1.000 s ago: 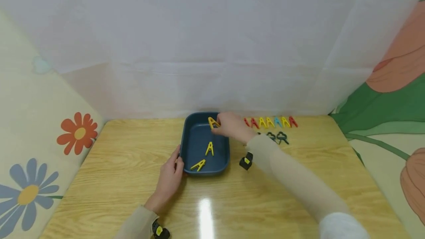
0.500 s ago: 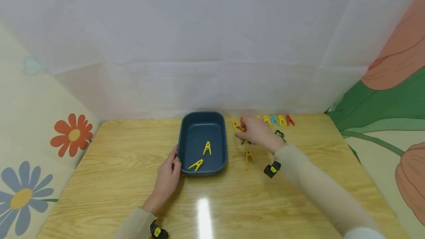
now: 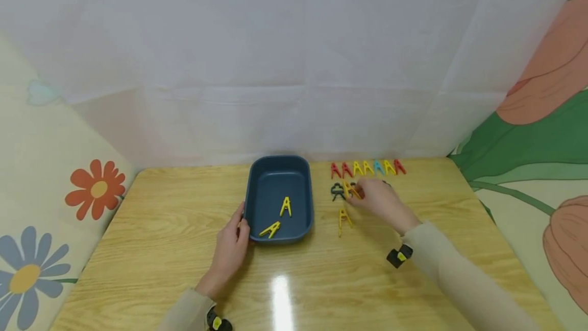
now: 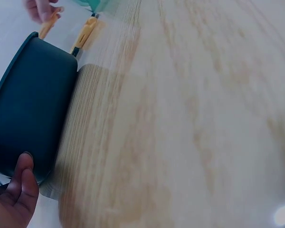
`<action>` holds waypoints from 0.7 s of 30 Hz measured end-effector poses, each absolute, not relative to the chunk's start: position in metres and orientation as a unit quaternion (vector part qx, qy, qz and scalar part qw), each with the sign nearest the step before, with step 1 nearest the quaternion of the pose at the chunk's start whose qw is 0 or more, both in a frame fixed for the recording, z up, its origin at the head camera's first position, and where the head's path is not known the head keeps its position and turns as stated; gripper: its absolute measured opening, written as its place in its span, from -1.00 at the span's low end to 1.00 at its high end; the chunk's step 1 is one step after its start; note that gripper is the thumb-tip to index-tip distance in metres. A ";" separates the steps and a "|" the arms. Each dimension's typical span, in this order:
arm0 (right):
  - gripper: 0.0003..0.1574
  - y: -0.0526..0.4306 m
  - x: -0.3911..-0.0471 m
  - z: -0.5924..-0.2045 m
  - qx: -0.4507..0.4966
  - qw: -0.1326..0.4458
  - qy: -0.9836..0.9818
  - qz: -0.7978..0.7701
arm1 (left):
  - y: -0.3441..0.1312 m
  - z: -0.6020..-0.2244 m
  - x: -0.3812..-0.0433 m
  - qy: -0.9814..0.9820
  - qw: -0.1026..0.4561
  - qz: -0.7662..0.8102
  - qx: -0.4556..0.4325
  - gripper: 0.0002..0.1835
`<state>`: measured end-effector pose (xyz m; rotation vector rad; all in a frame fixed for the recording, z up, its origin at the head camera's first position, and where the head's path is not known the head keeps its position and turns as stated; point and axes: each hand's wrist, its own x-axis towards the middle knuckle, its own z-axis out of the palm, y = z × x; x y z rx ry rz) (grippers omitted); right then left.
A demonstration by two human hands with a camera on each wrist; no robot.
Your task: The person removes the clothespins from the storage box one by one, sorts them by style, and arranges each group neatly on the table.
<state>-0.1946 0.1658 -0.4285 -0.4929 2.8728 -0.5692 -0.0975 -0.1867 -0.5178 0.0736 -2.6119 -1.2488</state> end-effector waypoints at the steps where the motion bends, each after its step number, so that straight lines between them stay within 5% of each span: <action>1: -0.60 0.168 -0.192 -0.432 -0.162 0.087 0.964 -0.193 | -0.187 -0.518 -0.097 -0.895 0.121 -0.428 0.026 -0.46; 21: -0.72 0.189 -0.163 -0.480 -0.130 0.091 0.962 -0.221 | -0.186 -0.516 -0.096 -0.896 0.118 -0.427 0.030 -0.46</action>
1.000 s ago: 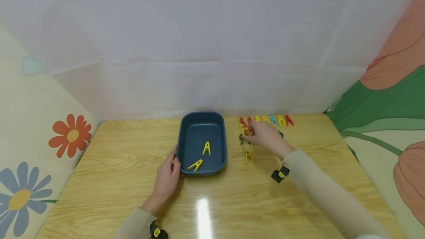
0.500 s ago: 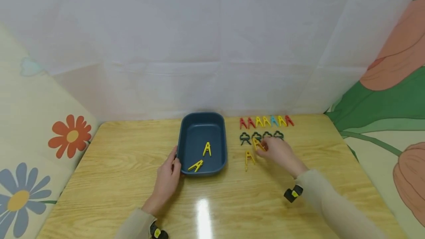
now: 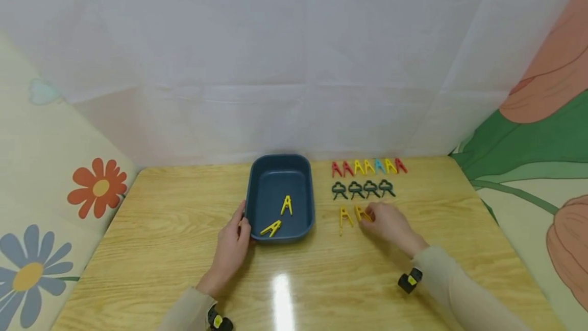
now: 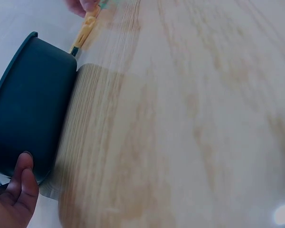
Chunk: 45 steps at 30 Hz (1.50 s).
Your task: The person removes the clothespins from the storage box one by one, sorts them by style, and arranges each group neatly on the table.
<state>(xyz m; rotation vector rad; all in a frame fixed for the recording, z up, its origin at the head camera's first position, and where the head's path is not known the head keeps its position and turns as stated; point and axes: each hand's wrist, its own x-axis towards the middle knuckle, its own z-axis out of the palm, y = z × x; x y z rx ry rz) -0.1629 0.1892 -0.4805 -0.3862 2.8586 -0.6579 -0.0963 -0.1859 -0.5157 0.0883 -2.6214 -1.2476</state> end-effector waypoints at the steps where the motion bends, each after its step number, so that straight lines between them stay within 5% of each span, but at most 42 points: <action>1: -0.70 0.189 -0.162 -0.480 -0.129 0.091 0.962 -0.221 | -0.186 -0.516 -0.096 -0.896 0.119 -0.427 0.030 -0.46; 45: -0.66 0.182 -0.160 -0.488 -0.116 0.072 0.974 -0.182 | -0.186 -0.516 -0.095 -0.887 0.103 -0.450 0.028 -0.45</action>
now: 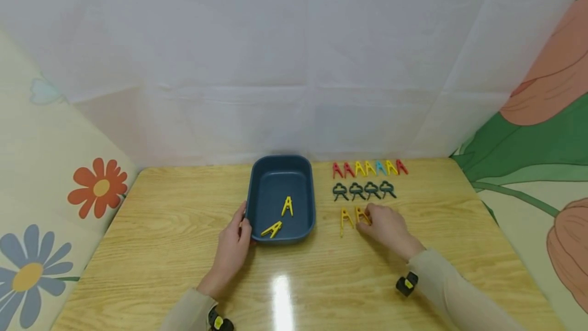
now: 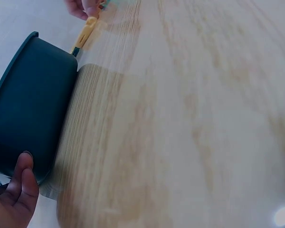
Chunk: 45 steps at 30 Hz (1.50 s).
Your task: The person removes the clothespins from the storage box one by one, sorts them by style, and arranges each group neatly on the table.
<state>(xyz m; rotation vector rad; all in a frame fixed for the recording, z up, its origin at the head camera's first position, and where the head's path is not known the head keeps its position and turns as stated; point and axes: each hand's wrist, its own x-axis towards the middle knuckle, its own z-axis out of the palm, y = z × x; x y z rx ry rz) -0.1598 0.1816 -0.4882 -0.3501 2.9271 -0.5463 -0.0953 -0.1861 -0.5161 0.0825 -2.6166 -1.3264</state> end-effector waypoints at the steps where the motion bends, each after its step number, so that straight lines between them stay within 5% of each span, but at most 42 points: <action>1: -0.66 0.182 -0.160 -0.488 -0.117 0.072 0.973 -0.183 | -0.186 -0.516 -0.095 -0.887 0.103 -0.449 0.028 -0.45; 21: -0.60 0.181 -0.160 -0.488 -0.129 0.060 0.974 -0.179 | -0.187 -0.518 -0.095 -0.883 0.099 -0.458 0.026 -0.45; 29: -0.63 0.176 -0.166 -0.474 -0.159 0.012 0.973 -0.168 | -0.186 -0.517 -0.096 -0.883 0.103 -0.457 0.027 -0.45; 45: -0.66 0.105 -0.187 -0.427 -0.226 0.022 0.959 -0.172 | -0.186 -0.515 -0.095 -0.884 0.095 -0.457 0.025 -0.45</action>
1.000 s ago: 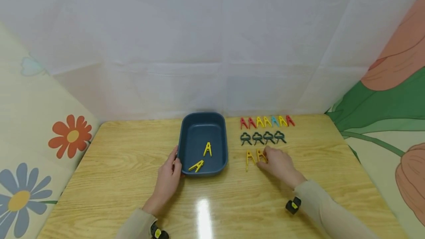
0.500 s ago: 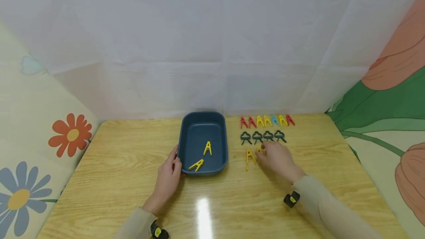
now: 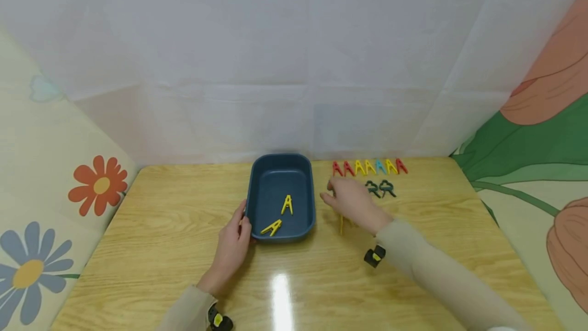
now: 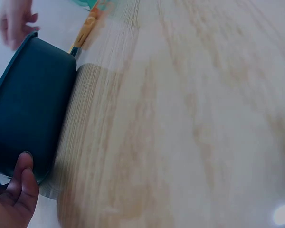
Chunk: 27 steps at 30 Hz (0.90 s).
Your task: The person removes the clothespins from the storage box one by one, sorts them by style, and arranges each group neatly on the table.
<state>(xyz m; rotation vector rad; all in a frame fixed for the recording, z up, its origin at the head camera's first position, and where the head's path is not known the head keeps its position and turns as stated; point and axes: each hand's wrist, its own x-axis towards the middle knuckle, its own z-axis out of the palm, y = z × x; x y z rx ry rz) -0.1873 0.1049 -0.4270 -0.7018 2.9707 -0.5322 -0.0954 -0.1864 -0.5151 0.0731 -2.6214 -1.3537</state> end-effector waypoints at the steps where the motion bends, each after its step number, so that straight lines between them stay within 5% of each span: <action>1: -0.66 0.099 -0.188 -0.425 -0.233 0.022 0.957 -0.173 | -0.187 -0.515 -0.095 -0.885 0.096 -0.455 0.025 -0.45; 13: -0.66 0.037 -0.187 -0.421 -0.312 0.009 0.942 -0.121 | -0.186 -0.515 -0.095 -0.883 0.098 -0.458 0.023 -0.45; 27: -0.46 0.003 -0.193 -0.452 -0.298 0.034 0.954 -0.013 | -0.186 -0.513 -0.095 -0.886 0.095 -0.454 0.030 -0.45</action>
